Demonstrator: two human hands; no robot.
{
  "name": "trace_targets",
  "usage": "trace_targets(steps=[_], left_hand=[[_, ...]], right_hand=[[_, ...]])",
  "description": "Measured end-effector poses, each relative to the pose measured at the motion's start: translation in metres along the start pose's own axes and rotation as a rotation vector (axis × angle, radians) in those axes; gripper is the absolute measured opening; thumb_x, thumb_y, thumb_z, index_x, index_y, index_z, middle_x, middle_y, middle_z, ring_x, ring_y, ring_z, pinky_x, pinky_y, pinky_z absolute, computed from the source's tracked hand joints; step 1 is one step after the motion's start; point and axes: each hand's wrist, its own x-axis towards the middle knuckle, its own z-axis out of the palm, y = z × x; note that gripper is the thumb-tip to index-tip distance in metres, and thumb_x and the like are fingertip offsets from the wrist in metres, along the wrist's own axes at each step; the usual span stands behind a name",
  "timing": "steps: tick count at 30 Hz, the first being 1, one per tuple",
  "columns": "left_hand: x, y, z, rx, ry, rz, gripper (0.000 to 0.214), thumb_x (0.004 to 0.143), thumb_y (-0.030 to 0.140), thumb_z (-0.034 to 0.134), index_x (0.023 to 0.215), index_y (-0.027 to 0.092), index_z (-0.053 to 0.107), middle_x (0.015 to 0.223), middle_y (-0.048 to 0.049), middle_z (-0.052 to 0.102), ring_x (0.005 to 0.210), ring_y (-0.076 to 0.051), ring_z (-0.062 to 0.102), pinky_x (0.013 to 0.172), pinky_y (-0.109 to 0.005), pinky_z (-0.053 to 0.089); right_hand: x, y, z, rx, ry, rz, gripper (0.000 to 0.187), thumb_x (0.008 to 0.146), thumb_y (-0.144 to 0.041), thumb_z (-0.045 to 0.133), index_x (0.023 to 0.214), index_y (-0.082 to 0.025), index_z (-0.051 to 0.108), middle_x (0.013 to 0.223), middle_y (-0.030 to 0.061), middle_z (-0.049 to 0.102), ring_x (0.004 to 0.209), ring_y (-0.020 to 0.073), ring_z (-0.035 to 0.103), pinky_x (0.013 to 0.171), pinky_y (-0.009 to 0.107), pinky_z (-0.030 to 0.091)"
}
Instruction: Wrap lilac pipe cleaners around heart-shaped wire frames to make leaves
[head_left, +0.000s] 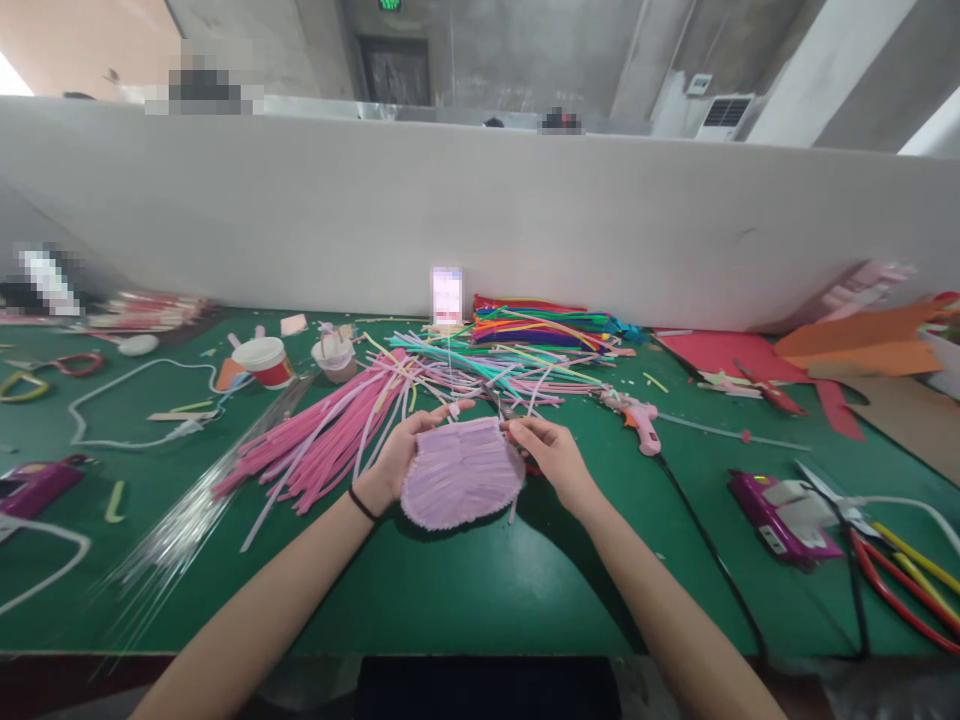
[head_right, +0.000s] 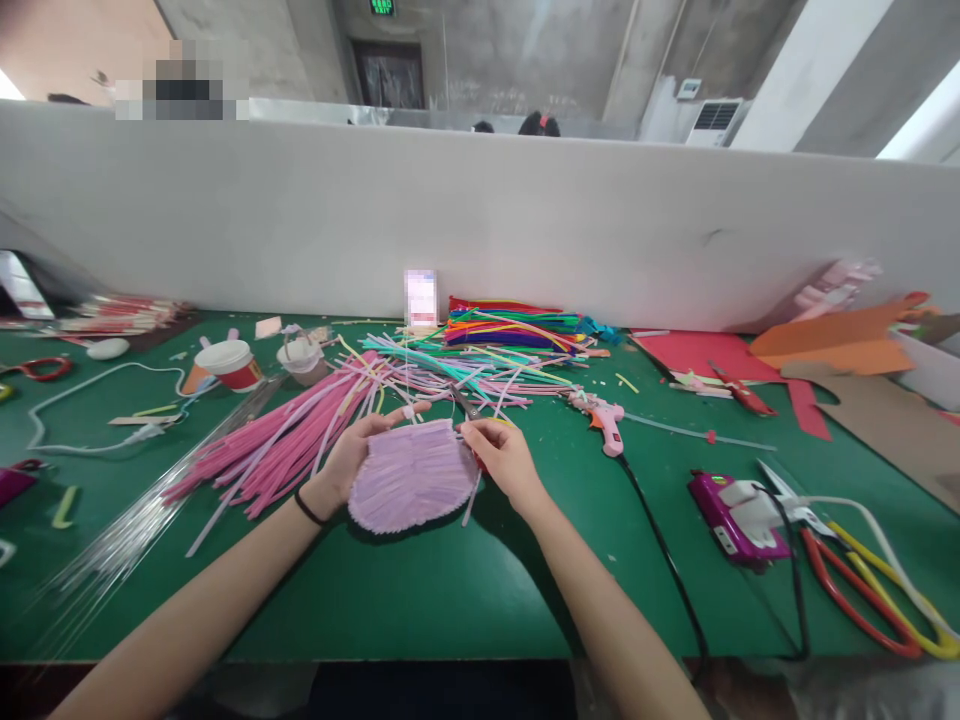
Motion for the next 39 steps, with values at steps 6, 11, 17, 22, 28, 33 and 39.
trace_targets(steps=[6, 11, 17, 22, 28, 33, 39], left_hand=[[0.001, -0.003, 0.003, -0.052, -0.049, -0.116, 0.052, 0.08, 0.023, 0.046, 0.131, 0.015, 0.048, 0.115, -0.0129, 0.066, 0.097, -0.029, 0.065, 0.087, -0.043, 0.047], [0.001, -0.004, 0.003, -0.027, -0.047, -0.14, 0.051, 0.08, 0.022, 0.047, 0.131, 0.015, 0.048, 0.112, -0.0132, 0.067, 0.09, -0.027, 0.067, 0.084, -0.04, 0.048], [0.001, -0.005, 0.006, -0.063, -0.069, -0.142, 0.054, 0.08, 0.022, 0.048, 0.133, 0.014, 0.046, 0.116, -0.0133, 0.066, 0.1, -0.029, 0.064, 0.089, -0.042, 0.046], [0.0, -0.006, 0.01, -0.081, -0.054, -0.139, 0.049, 0.079, 0.02, 0.048, 0.127, 0.014, 0.052, 0.114, -0.0125, 0.067, 0.101, -0.029, 0.064, 0.091, -0.041, 0.045], [-0.002, -0.006, 0.015, -0.026, -0.012, -0.137, 0.041, 0.077, 0.023, 0.052, 0.116, 0.015, 0.06, 0.1, -0.0095, 0.071, 0.089, -0.025, 0.066, 0.08, -0.035, 0.049], [0.002, -0.013, 0.007, 0.218, 0.217, 0.026, 0.027, 0.074, 0.033, 0.061, 0.091, 0.013, 0.067, 0.078, -0.0049, 0.069, 0.071, -0.02, 0.062, 0.066, -0.028, 0.046], [0.007, -0.016, -0.001, 0.483, 0.327, 0.262, 0.026, 0.071, 0.036, 0.071, 0.086, 0.016, 0.062, 0.074, 0.0013, 0.063, 0.068, -0.014, 0.055, 0.061, -0.022, 0.04]], right_hand=[[-0.003, 0.0, 0.006, 0.167, -0.064, 0.144, 0.03, 0.068, -0.047, 0.069, 0.079, -0.019, 0.068, 0.07, -0.0008, 0.062, 0.063, 0.0126, 0.05, 0.056, 0.024, 0.036], [-0.001, 0.003, 0.005, 0.22, -0.092, 0.192, 0.03, 0.067, -0.047, 0.07, 0.078, -0.019, 0.069, 0.071, -0.0006, 0.062, 0.062, 0.0123, 0.049, 0.056, 0.024, 0.035], [-0.001, 0.004, 0.004, 0.225, -0.122, 0.166, 0.028, 0.065, -0.045, 0.071, 0.069, -0.018, 0.063, 0.06, -0.0035, 0.053, 0.055, 0.0099, 0.043, 0.051, 0.024, 0.032], [-0.002, 0.004, 0.006, 0.232, -0.108, 0.115, 0.025, 0.064, -0.039, 0.07, 0.062, -0.018, 0.057, 0.056, -0.0045, 0.05, 0.052, 0.0086, 0.041, 0.05, 0.023, 0.031], [-0.001, 0.005, 0.009, 0.148, -0.031, 0.084, 0.021, 0.064, -0.037, 0.066, 0.06, -0.019, 0.056, 0.054, -0.0041, 0.05, 0.05, 0.0098, 0.042, 0.049, 0.023, 0.032], [0.002, 0.006, 0.003, 0.19, 0.142, 0.072, 0.021, 0.067, -0.038, 0.064, 0.066, -0.018, 0.06, 0.058, -0.0029, 0.053, 0.053, 0.01, 0.042, 0.05, 0.022, 0.033], [0.003, 0.01, -0.004, 0.212, 0.144, 0.052, 0.023, 0.07, -0.041, 0.066, 0.068, -0.019, 0.059, 0.059, -0.0042, 0.052, 0.053, 0.0095, 0.04, 0.05, 0.022, 0.031]])
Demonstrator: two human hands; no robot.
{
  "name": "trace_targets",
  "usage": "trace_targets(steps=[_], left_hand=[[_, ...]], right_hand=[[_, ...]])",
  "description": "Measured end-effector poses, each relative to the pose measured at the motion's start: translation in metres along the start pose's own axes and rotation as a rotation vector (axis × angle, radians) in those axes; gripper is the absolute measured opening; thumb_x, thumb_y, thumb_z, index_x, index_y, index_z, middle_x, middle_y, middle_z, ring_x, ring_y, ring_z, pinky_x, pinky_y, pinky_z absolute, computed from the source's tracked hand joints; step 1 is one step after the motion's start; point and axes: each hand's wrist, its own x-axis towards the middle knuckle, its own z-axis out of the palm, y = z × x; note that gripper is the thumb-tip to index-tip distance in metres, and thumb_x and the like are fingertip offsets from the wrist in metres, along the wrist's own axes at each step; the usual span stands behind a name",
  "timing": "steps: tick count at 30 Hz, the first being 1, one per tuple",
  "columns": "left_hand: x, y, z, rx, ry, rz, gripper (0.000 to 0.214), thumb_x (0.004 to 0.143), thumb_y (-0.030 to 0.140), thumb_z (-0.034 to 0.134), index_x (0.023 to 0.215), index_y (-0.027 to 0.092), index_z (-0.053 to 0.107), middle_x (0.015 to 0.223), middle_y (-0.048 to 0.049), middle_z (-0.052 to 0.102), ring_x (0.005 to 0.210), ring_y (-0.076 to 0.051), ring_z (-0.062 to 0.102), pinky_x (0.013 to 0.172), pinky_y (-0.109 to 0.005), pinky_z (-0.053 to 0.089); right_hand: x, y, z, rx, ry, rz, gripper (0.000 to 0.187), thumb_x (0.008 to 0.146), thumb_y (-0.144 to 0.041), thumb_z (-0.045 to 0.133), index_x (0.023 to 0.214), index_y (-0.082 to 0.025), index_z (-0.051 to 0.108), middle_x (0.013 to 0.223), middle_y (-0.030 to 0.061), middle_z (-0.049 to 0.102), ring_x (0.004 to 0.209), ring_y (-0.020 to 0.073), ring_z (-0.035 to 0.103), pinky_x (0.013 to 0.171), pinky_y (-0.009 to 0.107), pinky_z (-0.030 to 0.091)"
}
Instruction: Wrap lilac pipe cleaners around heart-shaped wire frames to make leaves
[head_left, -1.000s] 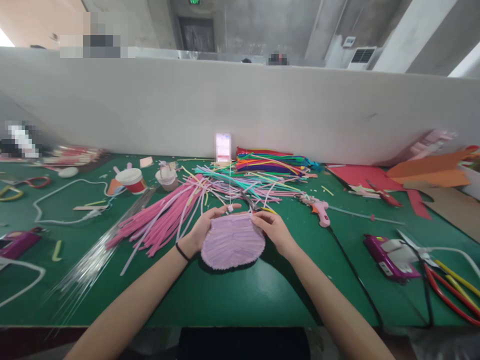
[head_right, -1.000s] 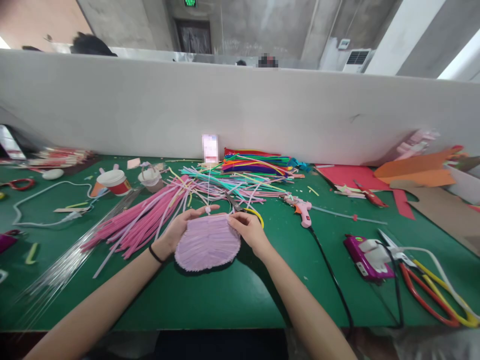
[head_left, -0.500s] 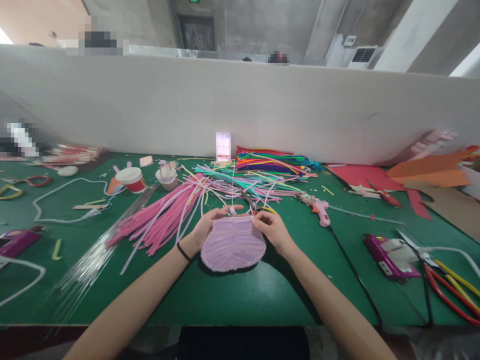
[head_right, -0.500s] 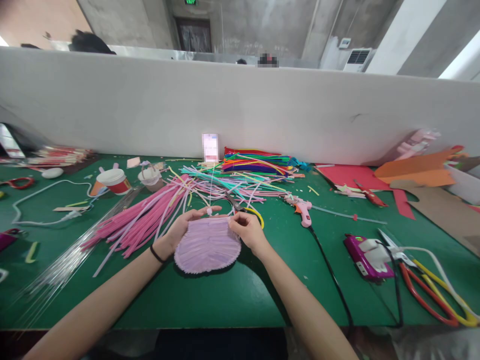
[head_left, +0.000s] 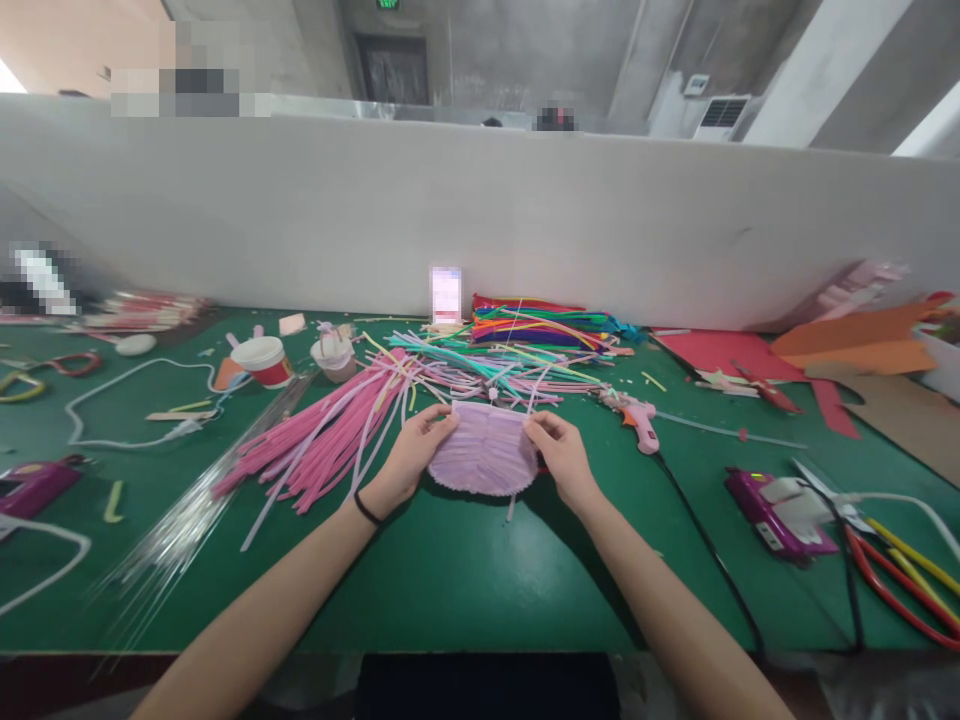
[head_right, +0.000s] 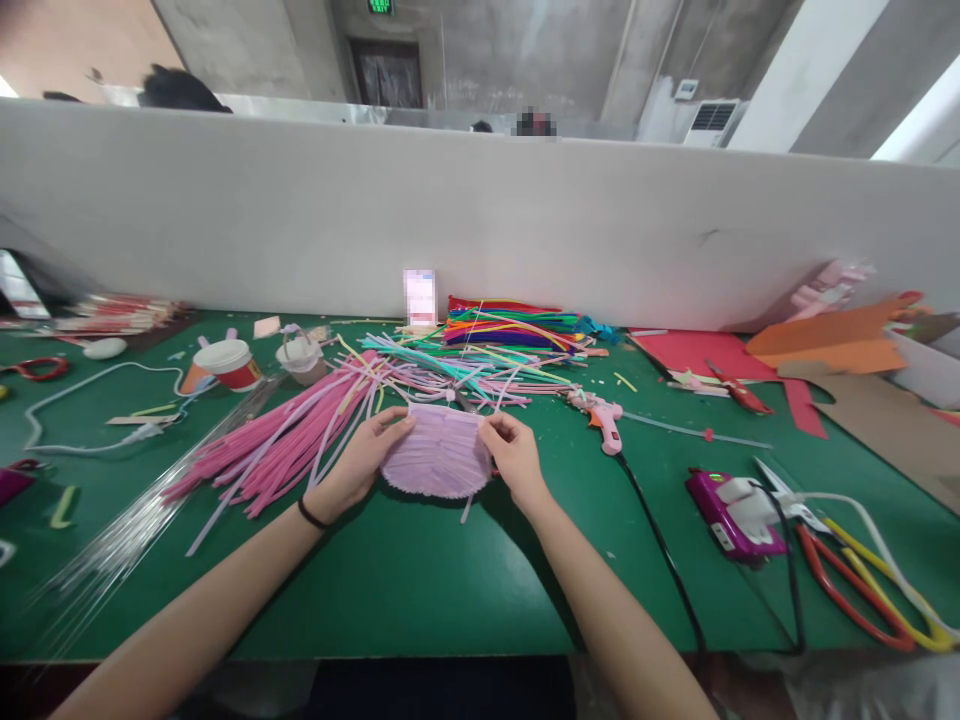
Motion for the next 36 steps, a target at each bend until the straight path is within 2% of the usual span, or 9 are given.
trace_targets(steps=[5, 11, 16, 20, 23, 28, 36], left_hand=[[-0.001, 0.0019, -0.0001, -0.019, -0.008, -0.02, 0.031, 0.068, 0.04, 0.073, 0.085, 0.018, 0.059, 0.069, 0.0031, 0.061, 0.061, -0.013, 0.054, 0.057, -0.022, 0.039], [-0.0017, 0.0039, -0.0002, 0.047, 0.023, 0.096, 0.027, 0.072, 0.042, 0.069, 0.08, 0.016, 0.063, 0.071, 0.0008, 0.059, 0.064, -0.013, 0.051, 0.058, -0.022, 0.037], [-0.0018, 0.0077, -0.0019, 0.203, 0.047, 0.155, 0.024, 0.071, 0.039, 0.068, 0.065, 0.017, 0.061, 0.057, 0.0024, 0.049, 0.055, -0.011, 0.041, 0.051, -0.023, 0.03], [-0.002, 0.0096, -0.0024, 0.229, 0.051, 0.188, 0.022, 0.07, 0.036, 0.067, 0.061, 0.017, 0.06, 0.056, 0.0027, 0.048, 0.054, -0.011, 0.039, 0.052, -0.024, 0.029], [-0.0019, 0.0092, -0.0023, 0.229, 0.036, 0.176, 0.022, 0.072, 0.036, 0.065, 0.062, 0.017, 0.06, 0.057, 0.0031, 0.047, 0.054, -0.011, 0.038, 0.052, -0.023, 0.029], [-0.0023, 0.0072, 0.0002, 0.24, -0.072, 0.111, 0.027, 0.072, 0.041, 0.067, 0.063, 0.016, 0.058, 0.058, 0.0029, 0.045, 0.054, -0.01, 0.039, 0.049, -0.021, 0.029], [-0.0013, 0.0027, 0.001, 0.299, -0.09, 0.037, 0.027, 0.071, 0.041, 0.066, 0.064, 0.015, 0.062, 0.058, 0.0008, 0.052, 0.055, -0.013, 0.051, 0.051, -0.023, 0.042]], right_hand=[[-0.0036, -0.0002, 0.0021, -0.026, -0.03, -0.04, 0.028, 0.076, -0.047, 0.062, 0.072, -0.02, 0.059, 0.059, -0.0044, 0.051, 0.052, 0.0102, 0.04, 0.05, 0.023, 0.031], [-0.0047, -0.0036, 0.0026, -0.061, -0.026, -0.116, 0.024, 0.079, -0.042, 0.06, 0.073, -0.019, 0.057, 0.064, -0.0029, 0.051, 0.059, 0.011, 0.043, 0.056, 0.023, 0.034], [-0.0041, -0.0037, 0.0029, -0.09, -0.037, -0.12, 0.025, 0.078, -0.044, 0.059, 0.071, -0.02, 0.055, 0.064, -0.0023, 0.051, 0.06, 0.0119, 0.044, 0.058, 0.024, 0.035], [-0.0042, -0.0027, 0.0037, -0.105, -0.043, -0.113, 0.026, 0.078, -0.045, 0.059, 0.071, -0.02, 0.055, 0.064, -0.0028, 0.051, 0.059, 0.0117, 0.044, 0.057, 0.024, 0.035], [-0.0038, -0.0017, 0.0039, -0.096, -0.025, -0.109, 0.025, 0.079, -0.044, 0.058, 0.073, -0.02, 0.056, 0.066, -0.0026, 0.053, 0.061, 0.0119, 0.045, 0.06, 0.024, 0.036], [-0.002, 0.0, 0.0022, -0.124, 0.028, -0.14, 0.025, 0.081, -0.043, 0.055, 0.074, -0.02, 0.057, 0.068, -0.0019, 0.056, 0.064, 0.0131, 0.049, 0.061, 0.025, 0.039], [-0.003, -0.0033, 0.0027, -0.227, 0.079, -0.218, 0.024, 0.081, -0.042, 0.055, 0.079, -0.019, 0.06, 0.073, 0.0015, 0.062, 0.067, 0.0156, 0.055, 0.065, 0.027, 0.043]])
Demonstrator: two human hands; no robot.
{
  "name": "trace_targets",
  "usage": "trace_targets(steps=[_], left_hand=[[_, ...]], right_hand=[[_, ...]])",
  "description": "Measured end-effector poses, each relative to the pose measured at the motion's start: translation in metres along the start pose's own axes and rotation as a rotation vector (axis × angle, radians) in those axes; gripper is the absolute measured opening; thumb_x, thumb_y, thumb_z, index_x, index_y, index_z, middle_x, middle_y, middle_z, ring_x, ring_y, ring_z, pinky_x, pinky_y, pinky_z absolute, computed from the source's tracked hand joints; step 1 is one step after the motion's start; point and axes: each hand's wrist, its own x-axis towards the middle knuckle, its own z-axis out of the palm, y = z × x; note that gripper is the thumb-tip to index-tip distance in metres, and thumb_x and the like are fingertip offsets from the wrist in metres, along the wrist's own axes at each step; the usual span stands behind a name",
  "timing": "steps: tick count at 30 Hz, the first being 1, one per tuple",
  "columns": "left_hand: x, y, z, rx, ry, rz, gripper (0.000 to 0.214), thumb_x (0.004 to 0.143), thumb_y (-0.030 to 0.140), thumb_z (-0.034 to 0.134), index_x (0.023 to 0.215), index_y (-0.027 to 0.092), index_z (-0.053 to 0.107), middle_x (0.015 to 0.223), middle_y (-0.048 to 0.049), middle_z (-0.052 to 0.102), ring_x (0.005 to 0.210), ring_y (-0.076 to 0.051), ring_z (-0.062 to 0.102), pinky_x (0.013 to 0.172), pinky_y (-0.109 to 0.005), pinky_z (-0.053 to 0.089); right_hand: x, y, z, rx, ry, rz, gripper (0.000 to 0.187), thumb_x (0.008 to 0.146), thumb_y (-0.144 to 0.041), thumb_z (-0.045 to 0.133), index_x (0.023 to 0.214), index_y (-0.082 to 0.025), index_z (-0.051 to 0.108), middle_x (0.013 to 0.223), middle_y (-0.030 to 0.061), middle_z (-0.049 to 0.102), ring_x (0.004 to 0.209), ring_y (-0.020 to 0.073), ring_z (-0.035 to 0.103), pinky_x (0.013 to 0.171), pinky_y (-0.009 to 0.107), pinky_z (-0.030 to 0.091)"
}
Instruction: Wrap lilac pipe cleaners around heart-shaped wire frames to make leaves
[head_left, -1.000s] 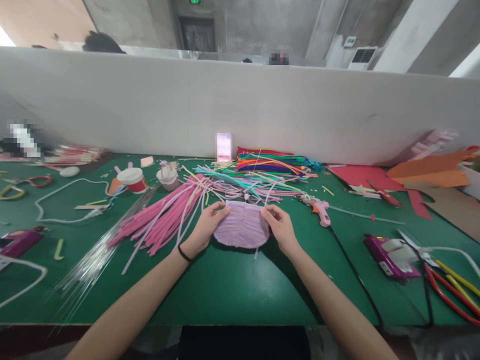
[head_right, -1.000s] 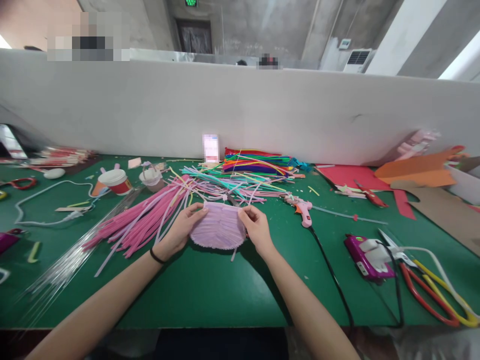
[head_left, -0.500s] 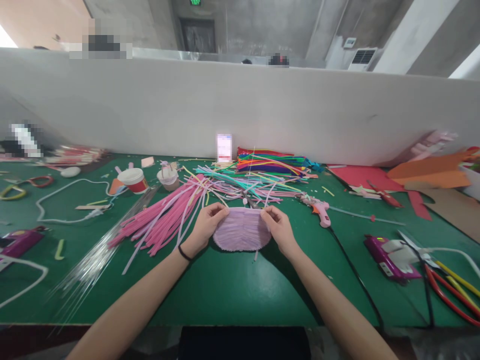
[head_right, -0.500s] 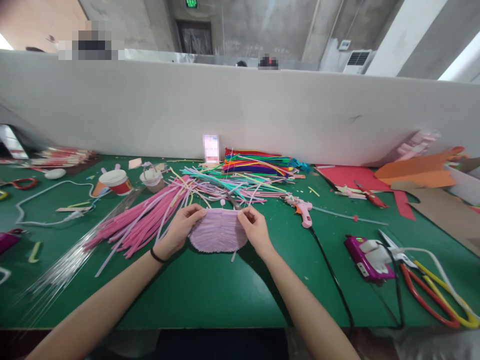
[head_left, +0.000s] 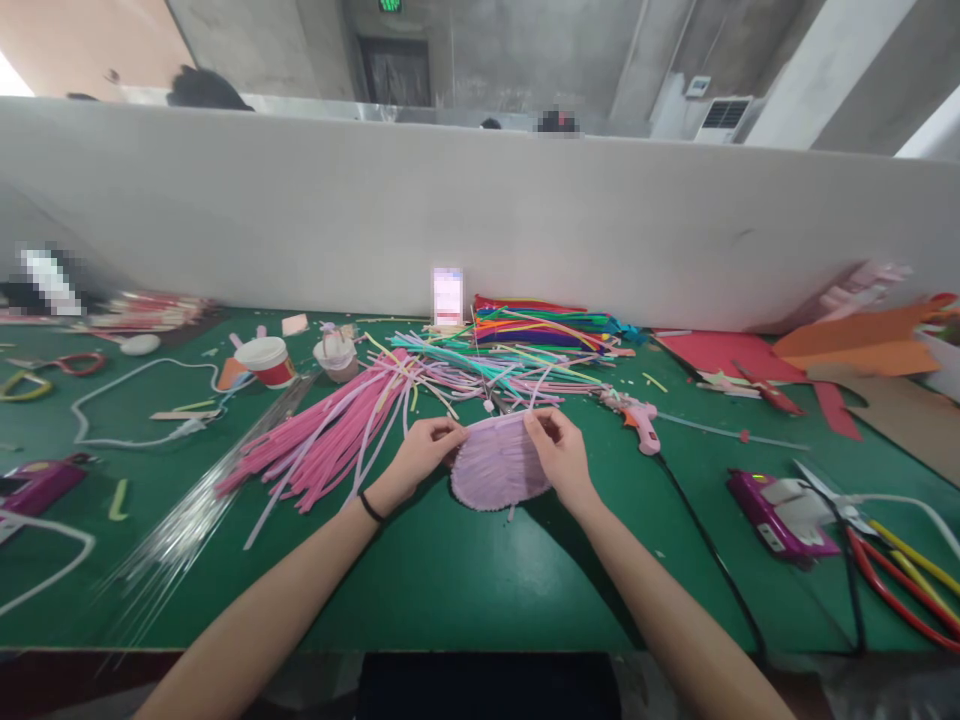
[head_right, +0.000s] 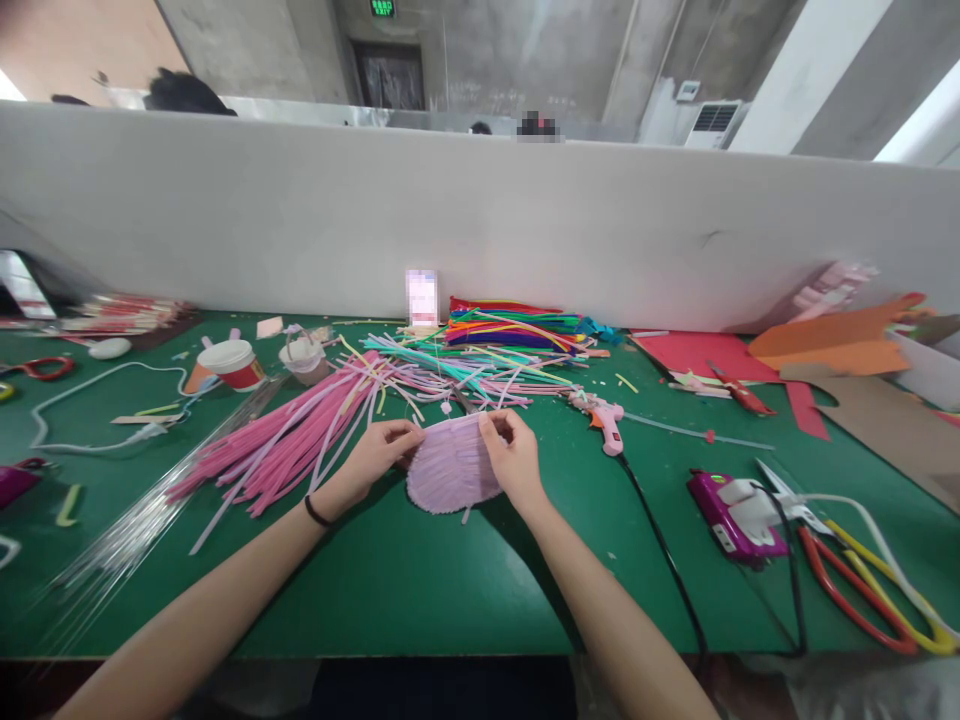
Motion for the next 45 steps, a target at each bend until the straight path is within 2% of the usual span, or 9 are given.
trace_targets(steps=[10, 15, 18, 21, 24, 26, 34, 39, 45], left_hand=[[-0.001, -0.001, 0.0, -0.011, -0.004, -0.014, 0.024, 0.071, 0.039, 0.067, 0.068, 0.016, 0.061, 0.06, -0.0002, 0.056, 0.057, -0.015, 0.056, 0.05, -0.025, 0.048], [0.001, -0.004, -0.001, 0.061, 0.065, 0.113, 0.027, 0.072, 0.044, 0.067, 0.072, 0.018, 0.058, 0.064, -0.0008, 0.058, 0.059, -0.016, 0.057, 0.049, -0.024, 0.047], [0.001, -0.005, -0.003, 0.151, 0.162, 0.226, 0.025, 0.075, 0.043, 0.065, 0.08, 0.019, 0.06, 0.068, -0.0009, 0.06, 0.06, -0.015, 0.057, 0.05, -0.023, 0.045], [0.001, -0.005, -0.004, 0.245, 0.238, 0.277, 0.026, 0.077, 0.042, 0.063, 0.088, 0.019, 0.064, 0.077, -0.0028, 0.065, 0.063, -0.015, 0.058, 0.052, -0.022, 0.044], [0.001, -0.006, -0.004, 0.267, 0.245, 0.269, 0.028, 0.077, 0.042, 0.063, 0.09, 0.018, 0.066, 0.085, -0.0045, 0.068, 0.064, -0.015, 0.059, 0.054, -0.023, 0.045], [0.002, -0.007, -0.004, 0.235, 0.24, 0.268, 0.028, 0.076, 0.041, 0.063, 0.089, 0.017, 0.066, 0.082, -0.0044, 0.068, 0.062, -0.015, 0.058, 0.054, -0.023, 0.045], [0.002, -0.007, -0.001, 0.182, 0.252, 0.219, 0.019, 0.073, 0.033, 0.062, 0.08, 0.015, 0.064, 0.067, -0.0018, 0.063, 0.053, -0.013, 0.054, 0.049, -0.022, 0.043], [-0.002, -0.002, 0.001, 0.183, 0.281, 0.22, 0.013, 0.069, 0.026, 0.06, 0.076, 0.016, 0.064, 0.069, -0.0021, 0.064, 0.055, -0.013, 0.056, 0.05, -0.022, 0.043], [-0.004, 0.002, 0.003, 0.172, 0.317, 0.196, 0.016, 0.068, 0.022, 0.057, 0.08, 0.015, 0.064, 0.067, -0.0019, 0.063, 0.054, -0.014, 0.057, 0.049, -0.023, 0.045]], right_hand=[[-0.001, -0.005, -0.002, -0.029, 0.021, -0.042, 0.021, 0.082, -0.038, 0.055, 0.081, -0.018, 0.062, 0.074, 0.0023, 0.063, 0.068, 0.016, 0.057, 0.065, 0.028, 0.044], [-0.013, -0.026, 0.001, -0.044, 0.035, -0.133, 0.015, 0.083, -0.034, 0.057, 0.082, -0.02, 0.062, 0.073, 0.0015, 0.062, 0.065, 0.0153, 0.055, 0.062, 0.027, 0.044], [-0.021, -0.035, 0.003, -0.12, 0.054, -0.28, 0.011, 0.083, -0.03, 0.056, 0.083, -0.02, 0.061, 0.076, 0.0028, 0.062, 0.067, 0.0157, 0.056, 0.064, 0.028, 0.046], [-0.026, -0.036, 0.005, -0.199, 0.026, -0.493, 0.006, 0.083, -0.022, 0.056, 0.087, -0.02, 0.061, 0.079, 0.0039, 0.063, 0.069, 0.0155, 0.057, 0.064, 0.029, 0.048], [-0.029, -0.033, 0.008, -0.219, -0.029, -0.683, 0.015, 0.081, -0.015, 0.058, 0.095, -0.021, 0.061, 0.083, 0.0045, 0.066, 0.075, 0.016, 0.06, 0.068, 0.03, 0.05], [-0.03, -0.032, 0.01, -0.229, -0.053, -0.738, 0.02, 0.08, -0.013, 0.059, 0.098, -0.021, 0.061, 0.083, 0.0046, 0.067, 0.078, 0.0165, 0.062, 0.071, 0.031, 0.052], [-0.031, -0.03, 0.013, -0.246, -0.055, -0.763, 0.022, 0.08, -0.012, 0.059, 0.099, -0.021, 0.061, 0.083, 0.0045, 0.067, 0.077, 0.0163, 0.063, 0.072, 0.031, 0.053], [-0.033, -0.03, 0.014, -0.265, -0.081, -0.782, 0.023, 0.079, -0.01, 0.061, 0.099, -0.02, 0.061, 0.084, 0.0053, 0.066, 0.079, 0.0155, 0.062, 0.072, 0.029, 0.053], [-0.034, -0.033, 0.016, -0.319, -0.122, -0.821, 0.025, 0.078, -0.01, 0.062, 0.101, -0.02, 0.06, 0.086, 0.0055, 0.067, 0.08, 0.0154, 0.062, 0.074, 0.029, 0.053]])
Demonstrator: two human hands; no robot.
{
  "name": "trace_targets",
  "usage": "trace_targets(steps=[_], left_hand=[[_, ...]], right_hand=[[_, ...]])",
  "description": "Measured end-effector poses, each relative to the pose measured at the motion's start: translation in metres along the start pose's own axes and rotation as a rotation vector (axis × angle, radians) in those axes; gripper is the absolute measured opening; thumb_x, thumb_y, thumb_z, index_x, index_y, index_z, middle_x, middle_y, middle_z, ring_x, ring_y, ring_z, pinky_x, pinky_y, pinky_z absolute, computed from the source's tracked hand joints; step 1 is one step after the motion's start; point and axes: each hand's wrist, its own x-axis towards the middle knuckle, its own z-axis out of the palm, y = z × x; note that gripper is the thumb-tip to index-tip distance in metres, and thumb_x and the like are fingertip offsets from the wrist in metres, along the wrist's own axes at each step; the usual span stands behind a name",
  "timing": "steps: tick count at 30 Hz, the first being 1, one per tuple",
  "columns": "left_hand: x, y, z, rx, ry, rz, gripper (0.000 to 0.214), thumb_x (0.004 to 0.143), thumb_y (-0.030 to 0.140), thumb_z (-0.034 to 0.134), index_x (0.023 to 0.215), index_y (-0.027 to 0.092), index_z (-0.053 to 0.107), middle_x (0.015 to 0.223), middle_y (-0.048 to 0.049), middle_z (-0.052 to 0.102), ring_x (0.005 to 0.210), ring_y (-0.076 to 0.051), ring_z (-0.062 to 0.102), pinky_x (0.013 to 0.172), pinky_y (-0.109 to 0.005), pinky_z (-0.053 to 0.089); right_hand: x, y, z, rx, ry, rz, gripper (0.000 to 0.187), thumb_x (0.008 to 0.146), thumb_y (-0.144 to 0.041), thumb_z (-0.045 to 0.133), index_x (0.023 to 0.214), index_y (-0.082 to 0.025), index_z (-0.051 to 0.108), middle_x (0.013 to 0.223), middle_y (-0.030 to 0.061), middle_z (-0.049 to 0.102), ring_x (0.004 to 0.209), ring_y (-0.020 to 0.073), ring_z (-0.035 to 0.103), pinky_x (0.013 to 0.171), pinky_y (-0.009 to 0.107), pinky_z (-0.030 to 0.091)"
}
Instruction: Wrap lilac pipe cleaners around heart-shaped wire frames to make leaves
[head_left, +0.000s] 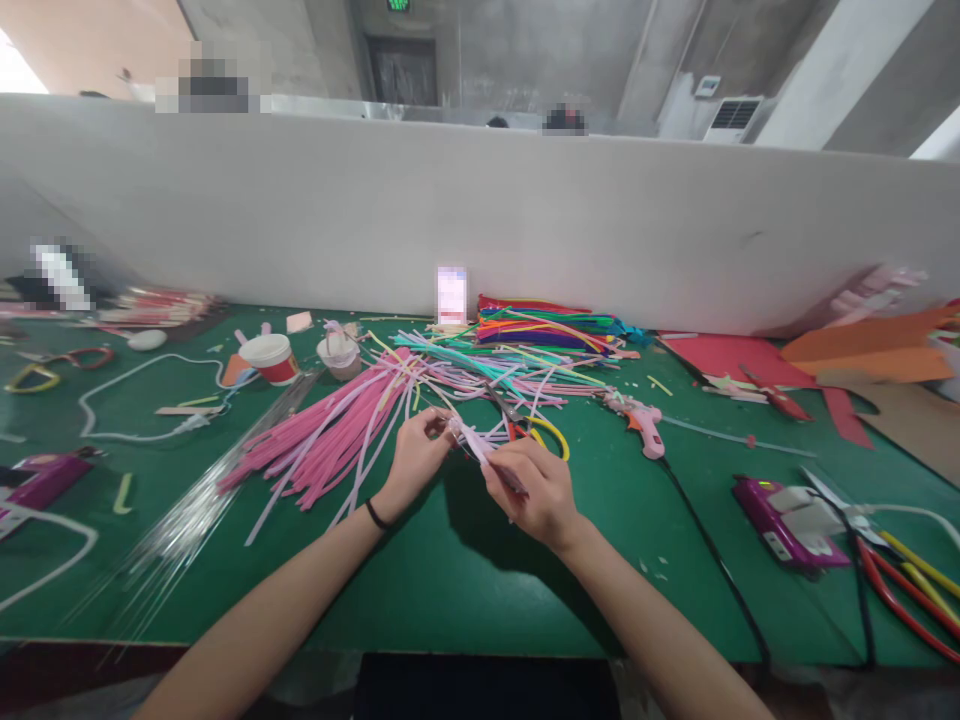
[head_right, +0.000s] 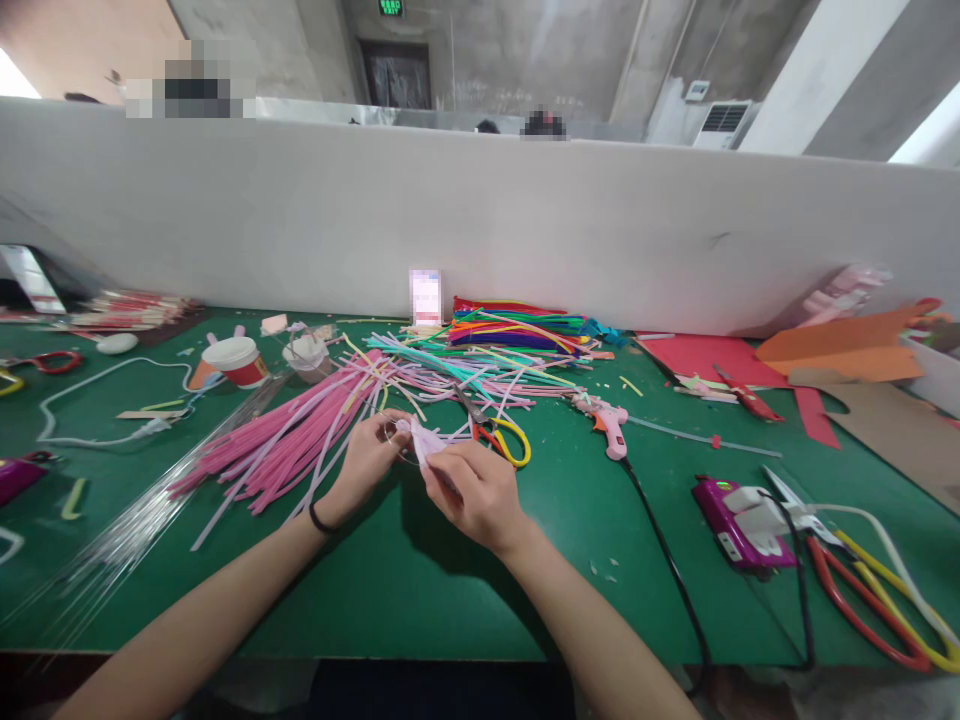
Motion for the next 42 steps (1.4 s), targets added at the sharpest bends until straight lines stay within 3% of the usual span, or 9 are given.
trace_targets(steps=[10, 16, 21, 25, 28, 32, 35, 38, 42], left_hand=[[-0.001, 0.001, 0.0, -0.046, -0.025, -0.025, 0.02, 0.069, 0.024, 0.056, 0.082, 0.013, 0.066, 0.073, -0.0044, 0.066, 0.056, -0.015, 0.058, 0.044, -0.022, 0.045], [0.001, 0.002, -0.001, -0.114, -0.056, -0.067, 0.021, 0.071, 0.028, 0.059, 0.083, 0.013, 0.066, 0.071, -0.0046, 0.066, 0.058, -0.016, 0.06, 0.043, -0.022, 0.044], [0.002, 0.005, -0.004, -0.239, -0.178, -0.11, 0.02, 0.072, 0.03, 0.061, 0.084, 0.015, 0.067, 0.072, -0.0041, 0.065, 0.065, -0.016, 0.06, 0.045, -0.02, 0.041], [0.001, 0.01, -0.006, -0.34, -0.227, -0.121, 0.021, 0.069, 0.03, 0.066, 0.083, 0.016, 0.069, 0.073, -0.0041, 0.065, 0.065, -0.016, 0.058, 0.047, -0.021, 0.04], [-0.001, 0.014, -0.005, -0.377, -0.256, -0.147, 0.02, 0.069, 0.033, 0.069, 0.079, 0.017, 0.069, 0.069, -0.0028, 0.063, 0.063, -0.014, 0.056, 0.049, -0.021, 0.041], [-0.001, 0.013, -0.003, -0.382, -0.307, -0.191, 0.024, 0.069, 0.039, 0.07, 0.077, 0.016, 0.069, 0.072, -0.0033, 0.063, 0.067, -0.015, 0.057, 0.056, -0.023, 0.045], [0.002, 0.003, -0.001, -0.38, -0.302, -0.265, 0.027, 0.07, 0.04, 0.07, 0.078, 0.014, 0.069, 0.072, -0.0033, 0.064, 0.065, -0.014, 0.058, 0.058, -0.023, 0.045], [0.008, -0.009, -0.003, -0.432, -0.199, -0.373, 0.029, 0.067, 0.038, 0.073, 0.08, 0.013, 0.068, 0.07, -0.0033, 0.065, 0.058, -0.012, 0.058, 0.053, -0.022, 0.042], [0.018, -0.021, -0.008, -0.525, -0.053, -0.404, 0.023, 0.065, 0.032, 0.072, 0.078, 0.014, 0.066, 0.07, -0.0019, 0.064, 0.055, -0.011, 0.056, 0.048, -0.019, 0.039]], right_hand=[[0.0, -0.002, 0.002, -0.054, -0.033, -0.012, 0.022, 0.08, -0.013, 0.061, 0.1, -0.021, 0.06, 0.086, 0.0051, 0.069, 0.078, 0.016, 0.063, 0.072, 0.029, 0.053], [0.003, 0.003, -0.001, -0.053, 0.036, 0.012, 0.02, 0.081, -0.014, 0.06, 0.099, -0.022, 0.061, 0.085, 0.0047, 0.068, 0.078, 0.016, 0.064, 0.072, 0.029, 0.053], [0.008, 0.015, -0.014, -0.075, 0.219, 0.265, 0.007, 0.084, -0.021, 0.057, 0.089, -0.019, 0.062, 0.08, 0.0044, 0.066, 0.073, 0.0161, 0.061, 0.067, 0.029, 0.051], [0.011, 0.025, -0.022, -0.031, 0.343, 0.499, 0.013, 0.085, -0.029, 0.057, 0.084, -0.019, 0.064, 0.079, 0.0038, 0.066, 0.073, 0.0162, 0.06, 0.068, 0.029, 0.049], [0.011, 0.032, -0.021, 0.056, 0.345, 0.635, 0.02, 0.085, -0.035, 0.056, 0.084, -0.018, 0.065, 0.079, 0.0038, 0.067, 0.073, 0.0166, 0.061, 0.068, 0.029, 0.05], [0.009, 0.047, -0.015, 0.178, 0.276, 0.736, 0.028, 0.084, -0.042, 0.055, 0.086, -0.016, 0.066, 0.081, 0.0049, 0.069, 0.074, 0.0182, 0.063, 0.07, 0.03, 0.049], [0.005, 0.061, -0.013, 0.14, 0.125, 0.756, 0.035, 0.087, -0.045, 0.047, 0.089, -0.016, 0.068, 0.084, 0.0059, 0.07, 0.077, 0.0195, 0.063, 0.07, 0.03, 0.048], [-0.001, 0.073, -0.018, -0.125, -0.027, 0.762, 0.037, 0.09, -0.043, 0.041, 0.094, -0.018, 0.067, 0.084, 0.0067, 0.07, 0.079, 0.0205, 0.061, 0.073, 0.032, 0.045], [-0.01, 0.079, -0.026, -0.584, -0.263, 0.75, 0.028, 0.081, -0.043, 0.055, 0.088, -0.019, 0.067, 0.087, 0.01, 0.068, 0.09, 0.0275, 0.054, 0.08, 0.041, 0.037]])
